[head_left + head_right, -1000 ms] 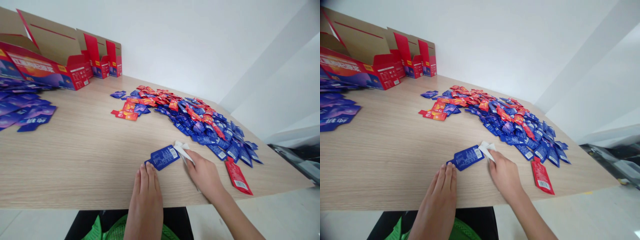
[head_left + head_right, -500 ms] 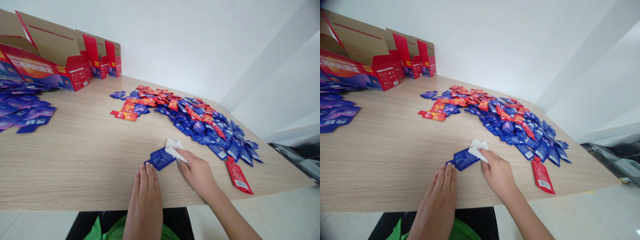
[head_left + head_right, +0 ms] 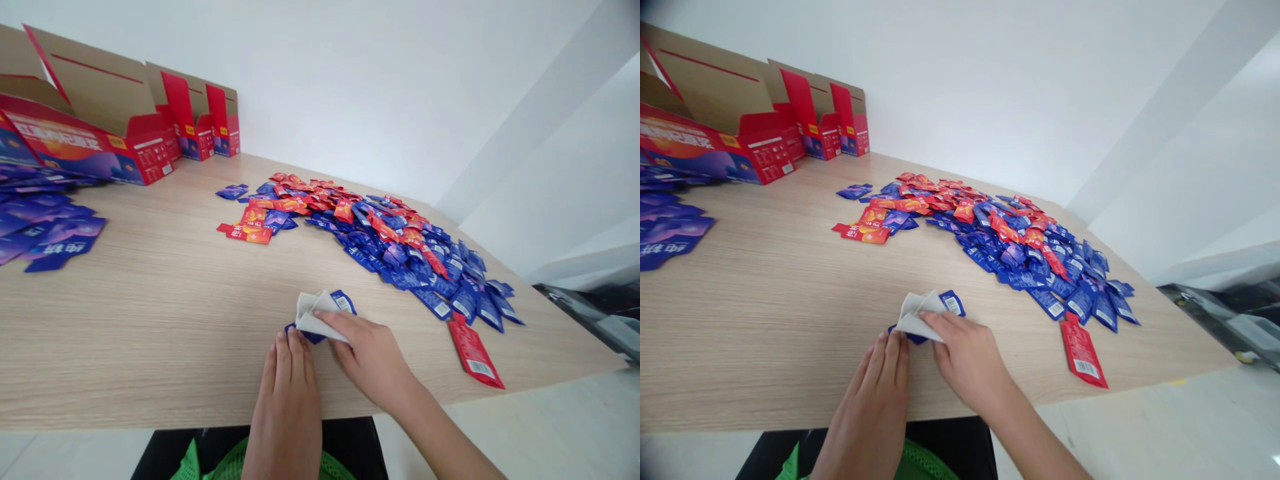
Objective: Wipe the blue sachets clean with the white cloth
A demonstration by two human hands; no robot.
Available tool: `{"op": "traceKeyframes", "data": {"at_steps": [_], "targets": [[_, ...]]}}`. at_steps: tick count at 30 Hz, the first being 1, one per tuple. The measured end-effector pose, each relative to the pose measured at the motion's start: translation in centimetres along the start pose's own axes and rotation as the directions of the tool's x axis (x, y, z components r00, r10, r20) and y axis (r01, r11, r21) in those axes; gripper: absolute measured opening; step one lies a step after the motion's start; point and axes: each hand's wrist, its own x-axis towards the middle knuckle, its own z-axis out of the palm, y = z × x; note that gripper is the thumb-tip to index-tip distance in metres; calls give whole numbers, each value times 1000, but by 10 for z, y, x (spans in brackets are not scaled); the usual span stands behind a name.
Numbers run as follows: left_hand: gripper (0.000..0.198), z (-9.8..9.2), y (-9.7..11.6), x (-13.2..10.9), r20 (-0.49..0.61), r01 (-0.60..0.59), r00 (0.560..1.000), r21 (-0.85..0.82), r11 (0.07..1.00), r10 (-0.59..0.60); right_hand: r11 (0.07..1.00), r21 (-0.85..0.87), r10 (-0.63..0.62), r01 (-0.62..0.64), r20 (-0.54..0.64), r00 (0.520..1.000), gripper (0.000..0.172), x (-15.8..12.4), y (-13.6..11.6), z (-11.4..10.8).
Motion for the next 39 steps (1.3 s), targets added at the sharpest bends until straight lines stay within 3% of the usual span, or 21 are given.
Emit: {"op": "traceKeyframes", "data": {"at_steps": [3,6,10,15,20,28,33,39], "targets": [[51,1,0,1,-48,9,999,-19,1000,-10,975,-108,187,-196,-87,978,48,-4,25,-7],[50,1,-2,1,-103,1,995,-25,1000,-3,886,-242,371,-394,-138,918,43,-14,52,-19],[49,0,-6,4,-117,17,993,-134,991,-33,828,-211,490,-520,-179,853,43,-29,68,-29],[52,0,-12,32,-16,168,984,-272,947,-180,818,-131,530,-561,-211,822,45,-39,67,-25],[44,1,-22,64,196,147,978,-383,912,-76,824,-129,521,-551,-208,828,47,-39,67,-22],[35,-9,-45,79,268,206,958,-414,887,-98,837,-103,510,-537,-208,835,47,-39,69,-20],[41,-2,-77,80,301,330,929,-417,847,-213,832,-101,517,-545,-214,829,47,-40,69,-20],[47,15,-144,65,353,515,844,-327,792,-403,832,-100,519,-546,-209,829,47,-39,70,-19]]}}
